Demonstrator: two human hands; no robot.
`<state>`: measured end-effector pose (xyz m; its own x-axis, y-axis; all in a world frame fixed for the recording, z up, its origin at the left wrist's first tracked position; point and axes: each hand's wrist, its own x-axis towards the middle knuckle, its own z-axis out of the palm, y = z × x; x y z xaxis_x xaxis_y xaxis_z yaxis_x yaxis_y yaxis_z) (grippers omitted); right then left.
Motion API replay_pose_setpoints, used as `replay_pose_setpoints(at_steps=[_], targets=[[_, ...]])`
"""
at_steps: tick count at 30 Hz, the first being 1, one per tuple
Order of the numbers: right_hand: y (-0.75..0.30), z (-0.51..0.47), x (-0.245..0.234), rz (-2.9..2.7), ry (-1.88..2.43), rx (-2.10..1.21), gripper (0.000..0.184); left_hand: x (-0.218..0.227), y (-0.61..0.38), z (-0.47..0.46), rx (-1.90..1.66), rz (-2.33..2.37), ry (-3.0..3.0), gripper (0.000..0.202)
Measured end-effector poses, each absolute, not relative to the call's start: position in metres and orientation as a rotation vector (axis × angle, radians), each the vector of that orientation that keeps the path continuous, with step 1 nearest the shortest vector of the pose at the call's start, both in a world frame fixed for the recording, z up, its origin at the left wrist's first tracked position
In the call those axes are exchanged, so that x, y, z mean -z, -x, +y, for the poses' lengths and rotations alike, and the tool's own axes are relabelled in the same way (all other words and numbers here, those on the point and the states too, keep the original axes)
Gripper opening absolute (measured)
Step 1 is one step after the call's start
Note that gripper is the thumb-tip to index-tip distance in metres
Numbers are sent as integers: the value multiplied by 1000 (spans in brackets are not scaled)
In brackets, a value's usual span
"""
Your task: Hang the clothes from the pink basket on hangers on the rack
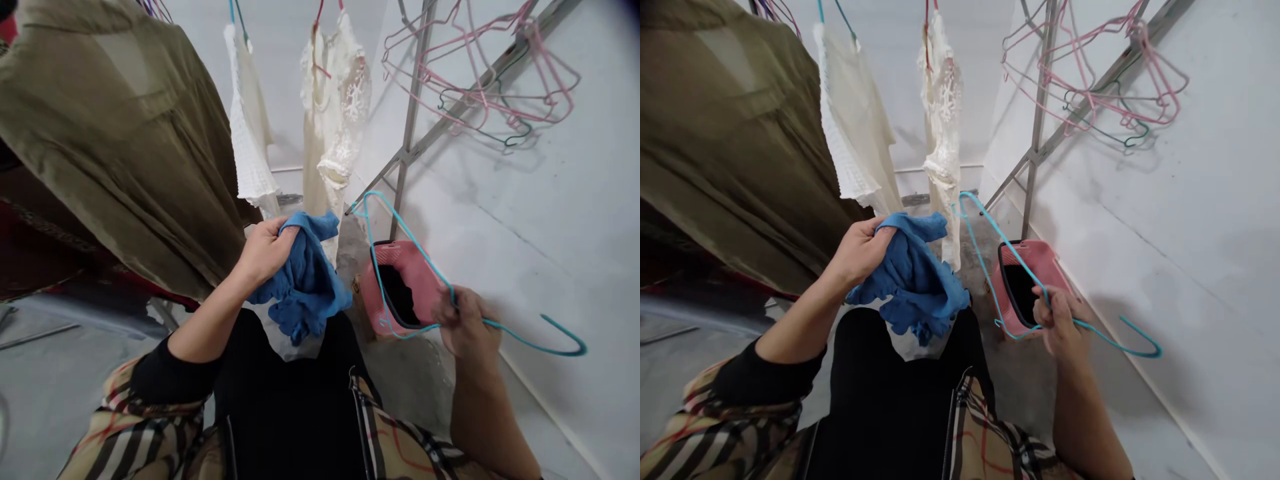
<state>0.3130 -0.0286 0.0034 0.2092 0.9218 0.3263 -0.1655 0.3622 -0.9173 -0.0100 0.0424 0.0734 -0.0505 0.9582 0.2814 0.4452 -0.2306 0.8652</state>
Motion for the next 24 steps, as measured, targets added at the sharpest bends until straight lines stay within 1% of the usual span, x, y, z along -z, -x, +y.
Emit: replay_pose_setpoints(at_steps=[3, 5, 8, 11, 13, 17, 21, 24], targets=[[-323, -46, 3, -1324, 945, -1038, 31, -72, 6, 42, -1202, 1553, -1763, 38], [-322, -49, 2, -1546, 1092, -1065, 31, -71, 4, 42, -1171, 1597, -1795, 38], [-311, -42, -5, -1813, 1316, -923, 33, -73, 3, 40, -1089, 1693, -1867, 38], [-299, -31, -10, -1838, 1413, -710, 36, -78, 4, 37, -930, 1749, -1951, 34], [-295, -27, -10, -1823, 1422, -646, 37, -81, 6, 35, -830, 1744, -1956, 33], [-296, -26, -5, -1896, 1377, -696, 36, -75, 13, 36, -745, 1643, -1770, 38], [-305, -28, -8, -1984, 1360, -735, 36, -62, 18, 40, -803, 1608, -1560, 40], [-312, -29, -13, -2041, 1382, -778, 39, -61, 18, 41, -867, 1654, -1493, 37]])
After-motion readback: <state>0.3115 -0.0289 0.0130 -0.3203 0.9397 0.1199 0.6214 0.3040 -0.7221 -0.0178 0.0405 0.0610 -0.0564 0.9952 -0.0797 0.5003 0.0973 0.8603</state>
